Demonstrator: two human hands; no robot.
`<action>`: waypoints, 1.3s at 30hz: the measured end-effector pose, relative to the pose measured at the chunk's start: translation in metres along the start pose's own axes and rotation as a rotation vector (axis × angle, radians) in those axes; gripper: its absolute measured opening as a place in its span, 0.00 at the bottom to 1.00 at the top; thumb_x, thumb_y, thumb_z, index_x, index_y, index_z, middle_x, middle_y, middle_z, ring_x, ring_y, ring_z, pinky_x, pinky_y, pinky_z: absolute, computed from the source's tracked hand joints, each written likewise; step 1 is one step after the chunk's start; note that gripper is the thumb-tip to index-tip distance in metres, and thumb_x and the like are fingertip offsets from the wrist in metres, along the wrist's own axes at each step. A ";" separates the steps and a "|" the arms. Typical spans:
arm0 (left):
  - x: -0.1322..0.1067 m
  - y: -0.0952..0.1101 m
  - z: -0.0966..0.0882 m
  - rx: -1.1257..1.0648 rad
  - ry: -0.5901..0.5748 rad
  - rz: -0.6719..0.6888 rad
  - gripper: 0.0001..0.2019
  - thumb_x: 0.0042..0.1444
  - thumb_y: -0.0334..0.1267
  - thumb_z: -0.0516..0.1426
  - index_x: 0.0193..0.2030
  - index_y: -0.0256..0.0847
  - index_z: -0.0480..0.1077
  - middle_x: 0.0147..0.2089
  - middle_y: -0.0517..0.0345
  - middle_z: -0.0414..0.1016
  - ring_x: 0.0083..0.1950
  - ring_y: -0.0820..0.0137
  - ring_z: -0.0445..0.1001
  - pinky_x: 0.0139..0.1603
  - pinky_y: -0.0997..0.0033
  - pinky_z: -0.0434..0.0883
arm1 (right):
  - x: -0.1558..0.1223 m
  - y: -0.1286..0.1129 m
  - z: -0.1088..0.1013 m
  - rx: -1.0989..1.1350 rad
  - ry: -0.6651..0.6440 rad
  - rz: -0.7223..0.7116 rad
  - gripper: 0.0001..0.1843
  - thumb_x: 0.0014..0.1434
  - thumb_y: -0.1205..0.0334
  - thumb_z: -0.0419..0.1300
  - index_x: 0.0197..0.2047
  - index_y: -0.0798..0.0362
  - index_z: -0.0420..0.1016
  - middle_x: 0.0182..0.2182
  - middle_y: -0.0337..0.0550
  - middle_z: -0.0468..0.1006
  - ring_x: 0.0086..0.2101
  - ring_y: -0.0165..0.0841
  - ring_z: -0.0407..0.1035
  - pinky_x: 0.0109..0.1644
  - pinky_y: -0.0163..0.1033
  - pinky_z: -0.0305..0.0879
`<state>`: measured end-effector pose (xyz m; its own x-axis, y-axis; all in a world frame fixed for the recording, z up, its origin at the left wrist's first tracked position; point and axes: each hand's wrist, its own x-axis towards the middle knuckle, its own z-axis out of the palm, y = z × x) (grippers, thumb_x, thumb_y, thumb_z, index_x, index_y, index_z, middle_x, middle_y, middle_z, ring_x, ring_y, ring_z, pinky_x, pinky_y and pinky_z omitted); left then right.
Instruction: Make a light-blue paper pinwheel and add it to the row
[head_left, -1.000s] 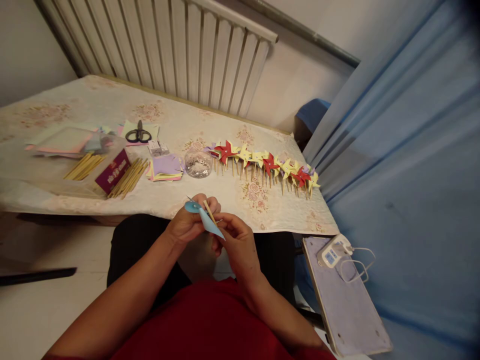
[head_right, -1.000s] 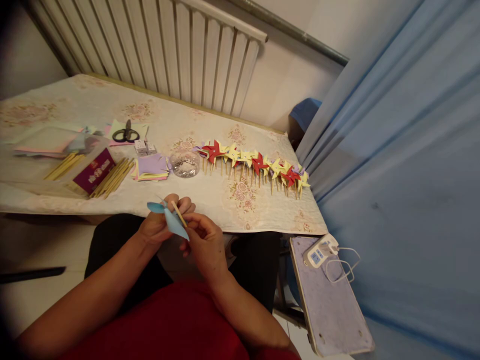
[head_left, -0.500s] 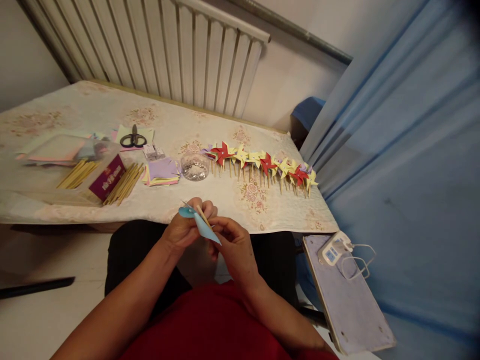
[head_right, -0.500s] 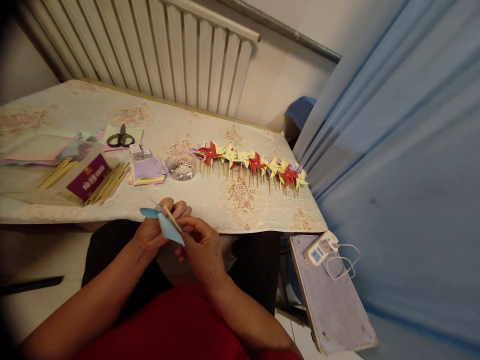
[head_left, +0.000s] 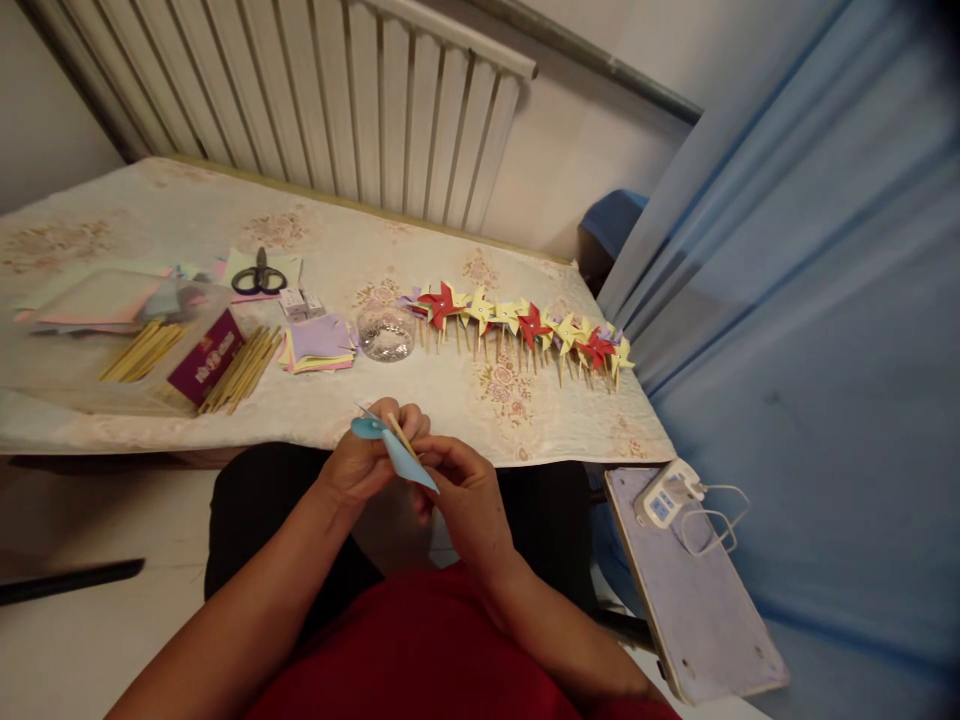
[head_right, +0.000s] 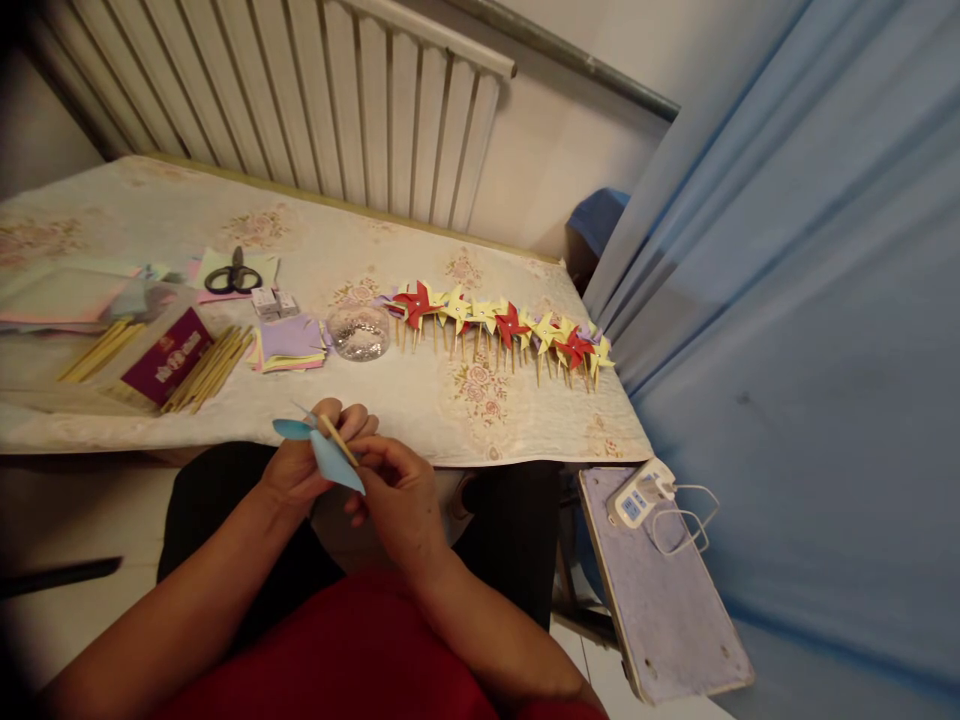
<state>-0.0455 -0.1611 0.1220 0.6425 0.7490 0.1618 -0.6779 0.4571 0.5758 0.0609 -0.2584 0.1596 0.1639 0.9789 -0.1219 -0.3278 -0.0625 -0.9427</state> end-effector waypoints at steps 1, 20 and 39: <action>0.000 0.000 -0.001 0.001 0.001 0.000 0.18 0.42 0.41 0.74 0.21 0.40 0.68 0.24 0.62 0.65 0.27 0.73 0.65 0.25 0.75 0.64 | 0.000 0.001 0.000 -0.002 0.006 -0.002 0.09 0.52 0.59 0.68 0.39 0.49 0.80 0.22 0.31 0.72 0.19 0.23 0.64 0.19 0.28 0.61; 0.000 0.000 -0.001 0.002 0.047 -0.005 0.21 0.42 0.38 0.73 0.20 0.39 0.63 0.22 0.63 0.64 0.26 0.73 0.66 0.26 0.75 0.66 | 0.003 0.004 0.003 0.028 0.045 0.025 0.09 0.50 0.58 0.68 0.36 0.50 0.80 0.23 0.31 0.74 0.19 0.24 0.64 0.19 0.29 0.62; 0.001 -0.004 -0.006 -0.014 0.037 -0.009 0.17 0.44 0.37 0.73 0.22 0.39 0.68 0.23 0.63 0.65 0.27 0.74 0.67 0.26 0.77 0.68 | 0.009 0.015 -0.004 0.085 0.013 0.032 0.09 0.51 0.58 0.69 0.37 0.50 0.80 0.22 0.32 0.74 0.19 0.24 0.64 0.19 0.28 0.60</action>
<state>-0.0445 -0.1591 0.1152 0.6350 0.7620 0.1267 -0.6774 0.4705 0.5654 0.0616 -0.2513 0.1428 0.1636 0.9741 -0.1564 -0.4109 -0.0768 -0.9084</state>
